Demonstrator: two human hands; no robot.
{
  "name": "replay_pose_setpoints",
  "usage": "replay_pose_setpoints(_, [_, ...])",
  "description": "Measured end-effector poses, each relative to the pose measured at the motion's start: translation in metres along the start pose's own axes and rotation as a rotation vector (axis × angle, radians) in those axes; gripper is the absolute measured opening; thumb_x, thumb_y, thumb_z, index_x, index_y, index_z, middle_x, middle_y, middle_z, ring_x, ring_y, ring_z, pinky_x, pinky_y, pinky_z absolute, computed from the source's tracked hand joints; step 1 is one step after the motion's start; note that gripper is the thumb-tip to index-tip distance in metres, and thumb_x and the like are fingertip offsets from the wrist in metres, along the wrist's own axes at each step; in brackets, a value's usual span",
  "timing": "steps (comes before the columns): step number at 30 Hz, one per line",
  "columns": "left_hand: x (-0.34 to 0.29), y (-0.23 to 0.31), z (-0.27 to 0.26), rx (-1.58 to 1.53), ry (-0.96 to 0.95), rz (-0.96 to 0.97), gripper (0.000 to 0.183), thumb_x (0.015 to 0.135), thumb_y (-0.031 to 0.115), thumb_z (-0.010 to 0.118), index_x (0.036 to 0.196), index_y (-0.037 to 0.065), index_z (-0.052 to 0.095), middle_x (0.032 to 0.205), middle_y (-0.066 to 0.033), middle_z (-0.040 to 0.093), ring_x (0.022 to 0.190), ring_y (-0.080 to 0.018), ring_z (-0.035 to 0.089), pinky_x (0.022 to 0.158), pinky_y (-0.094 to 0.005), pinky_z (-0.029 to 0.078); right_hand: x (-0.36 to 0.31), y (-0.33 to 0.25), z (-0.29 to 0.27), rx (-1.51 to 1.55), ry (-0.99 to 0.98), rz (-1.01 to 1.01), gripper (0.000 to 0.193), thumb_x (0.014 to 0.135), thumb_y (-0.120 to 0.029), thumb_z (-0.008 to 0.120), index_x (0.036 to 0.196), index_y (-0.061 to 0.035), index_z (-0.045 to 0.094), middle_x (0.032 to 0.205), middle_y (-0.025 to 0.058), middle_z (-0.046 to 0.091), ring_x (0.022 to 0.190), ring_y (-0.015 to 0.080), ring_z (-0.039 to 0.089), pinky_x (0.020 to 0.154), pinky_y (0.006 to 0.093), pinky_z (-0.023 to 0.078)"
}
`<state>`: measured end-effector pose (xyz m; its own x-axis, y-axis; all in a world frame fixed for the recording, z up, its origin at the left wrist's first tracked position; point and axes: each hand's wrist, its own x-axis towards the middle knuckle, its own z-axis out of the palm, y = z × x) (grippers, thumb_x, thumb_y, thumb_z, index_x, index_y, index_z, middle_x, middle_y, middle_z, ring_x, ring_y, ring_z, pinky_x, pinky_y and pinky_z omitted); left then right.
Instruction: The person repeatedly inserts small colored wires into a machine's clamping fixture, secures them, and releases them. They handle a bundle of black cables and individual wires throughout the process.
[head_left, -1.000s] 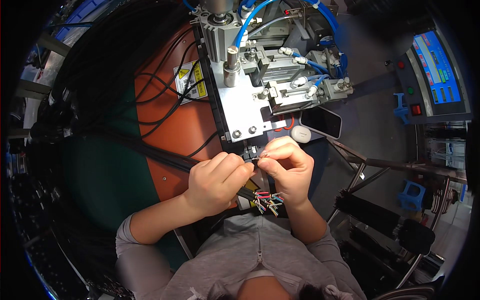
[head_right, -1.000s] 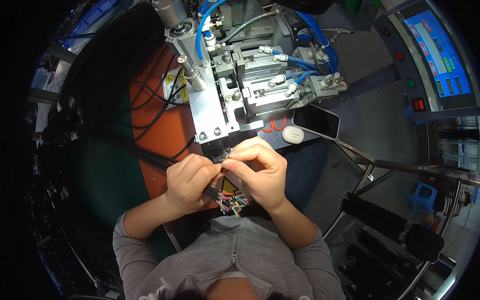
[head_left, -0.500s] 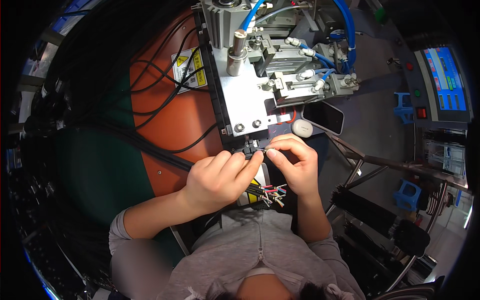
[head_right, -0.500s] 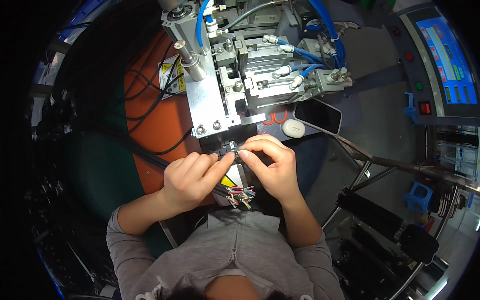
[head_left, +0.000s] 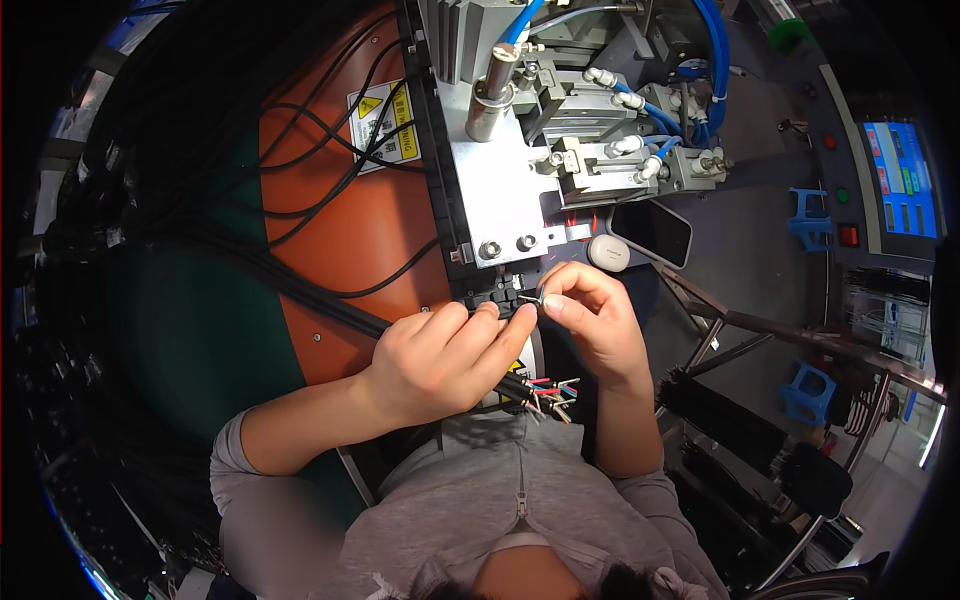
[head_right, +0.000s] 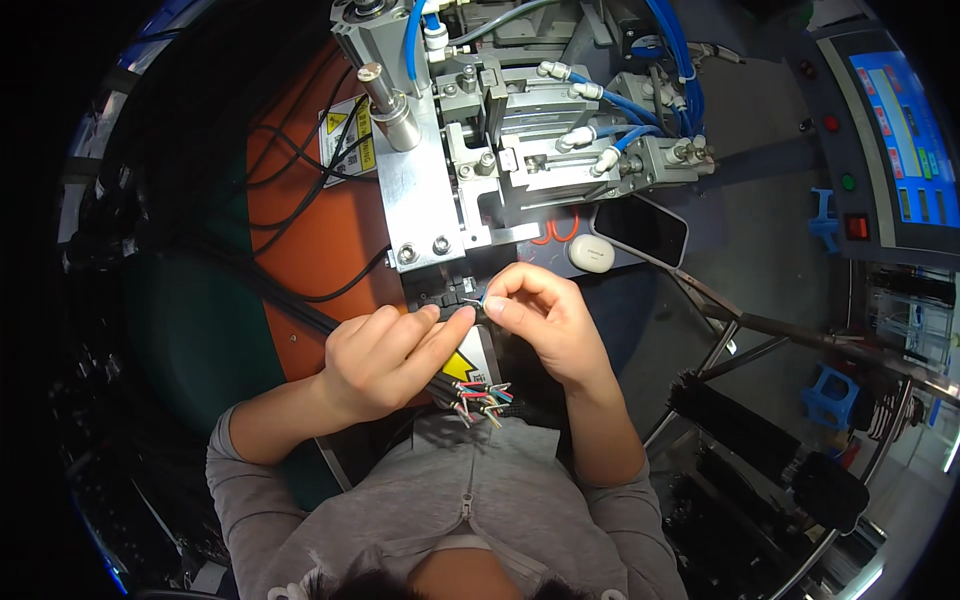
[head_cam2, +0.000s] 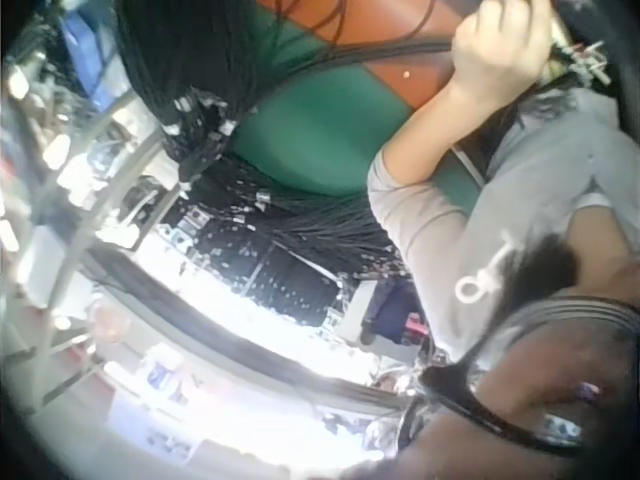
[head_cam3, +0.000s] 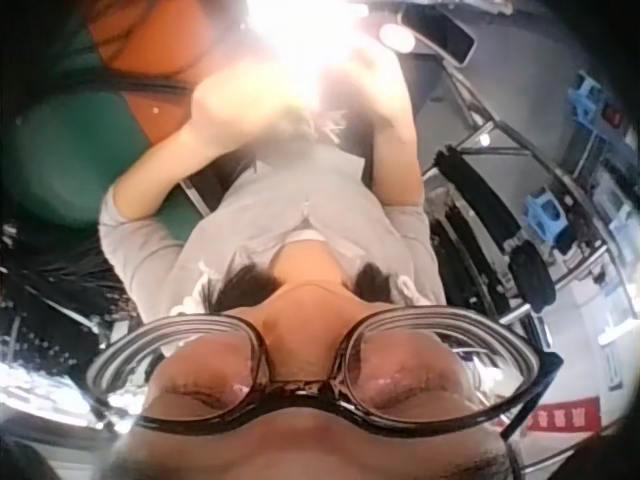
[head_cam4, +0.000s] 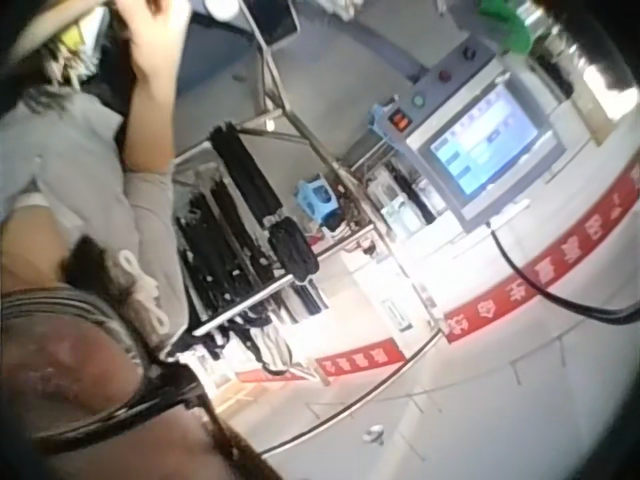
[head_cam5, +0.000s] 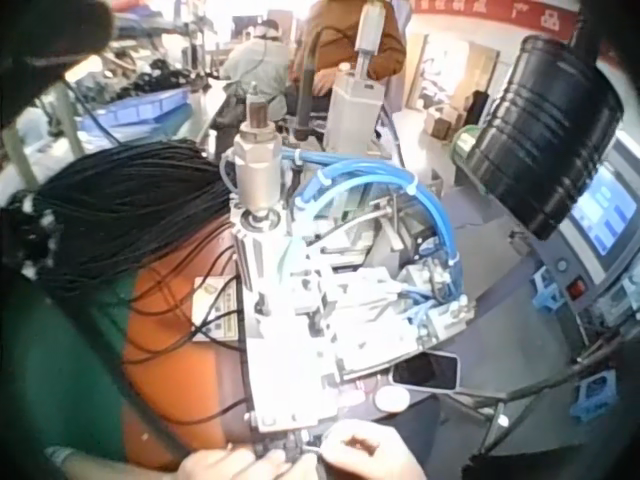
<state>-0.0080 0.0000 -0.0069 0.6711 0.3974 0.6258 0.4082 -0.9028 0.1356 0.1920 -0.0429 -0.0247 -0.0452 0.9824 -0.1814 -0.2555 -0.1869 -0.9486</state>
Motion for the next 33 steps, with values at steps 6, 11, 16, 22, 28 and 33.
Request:
replay_pose_setpoints(6, [0.004, 0.005, 0.002, 0.123, -0.234, -0.067, 0.032, 0.069, 0.012, 0.062, 0.099, 0.004, 0.068, 0.070, 0.0017, 0.043, 0.058, -0.0094, 0.042, 0.040, -0.0195, 0.035, 0.013, 0.007, 0.017, -0.801, 0.220, -0.493, 0.006, 0.076, -0.001, 0.065, 0.076, 0.0008, 0.060, 0.071, 0.0094, 0.058, 0.068, 0.0213, 0.056, 0.061, 0.0293, 0.044])
replay_pose_setpoints(11, [0.007, 0.010, -0.001, 0.155, -0.277, -0.121, 0.032, 0.069, 0.012, 0.062, 0.100, 0.003, 0.067, 0.075, 0.0016, 0.047, 0.059, -0.0092, 0.043, 0.040, -0.0193, 0.034, 0.011, 0.007, 0.020, -0.902, 0.221, -0.539, 0.008, 0.073, 0.001, 0.064, 0.070, -0.0011, 0.057, 0.069, 0.0096, 0.056, 0.062, 0.0251, 0.051, 0.057, 0.0342, 0.042])
replay_pose_setpoints(16, [0.008, 0.010, -0.001, 0.156, -0.296, -0.135, 0.031, 0.070, 0.012, 0.063, 0.099, 0.003, 0.067, 0.076, 0.0013, 0.049, 0.059, -0.0091, 0.045, 0.041, -0.0199, 0.035, 0.016, 0.019, 0.023, -0.782, 0.316, -0.556, 0.006, 0.073, 0.001, 0.063, 0.072, -0.0002, 0.058, 0.069, 0.0097, 0.054, 0.064, 0.0221, 0.052, 0.058, 0.0306, 0.042])
replay_pose_setpoints(22, [0.009, 0.004, 0.002, 0.059, -0.212, -0.175, 0.028, 0.071, 0.008, 0.064, 0.098, 0.007, 0.069, 0.072, 0.0008, 0.049, 0.058, -0.0104, 0.049, 0.045, -0.0241, 0.037, 0.016, 0.038, 0.017, 0.019, 0.253, 0.007, 0.009, 0.083, -0.004, 0.055, 0.076, 0.0017, 0.053, 0.069, 0.0018, 0.050, 0.062, 0.0067, 0.045, 0.057, 0.0225, 0.036])
replay_pose_setpoints(28, [0.008, 0.005, -0.004, 0.052, -0.274, -0.240, 0.025, 0.071, 0.007, 0.064, 0.096, 0.006, 0.067, 0.078, 0.0002, 0.055, 0.063, -0.0117, 0.056, 0.050, -0.0232, 0.043, 0.014, 0.034, 0.023, -0.339, 0.317, -0.159, 0.012, 0.086, -0.008, 0.060, 0.080, 0.0014, 0.055, 0.072, 0.0032, 0.054, 0.066, 0.0086, 0.049, 0.061, 0.0238, 0.040])
replay_pose_setpoints(33, [0.008, 0.009, -0.012, 0.159, -0.410, -0.247, 0.027, 0.072, 0.008, 0.065, 0.098, -0.001, 0.064, 0.076, -0.0037, 0.050, 0.064, -0.0126, 0.058, 0.051, -0.0222, 0.044, 0.014, 0.029, 0.004, -0.296, 0.199, -0.497, 0.012, 0.077, 0.002, 0.069, 0.087, 0.0013, 0.062, 0.080, 0.0074, 0.063, 0.077, 0.0174, 0.060, 0.073, 0.0276, 0.047])
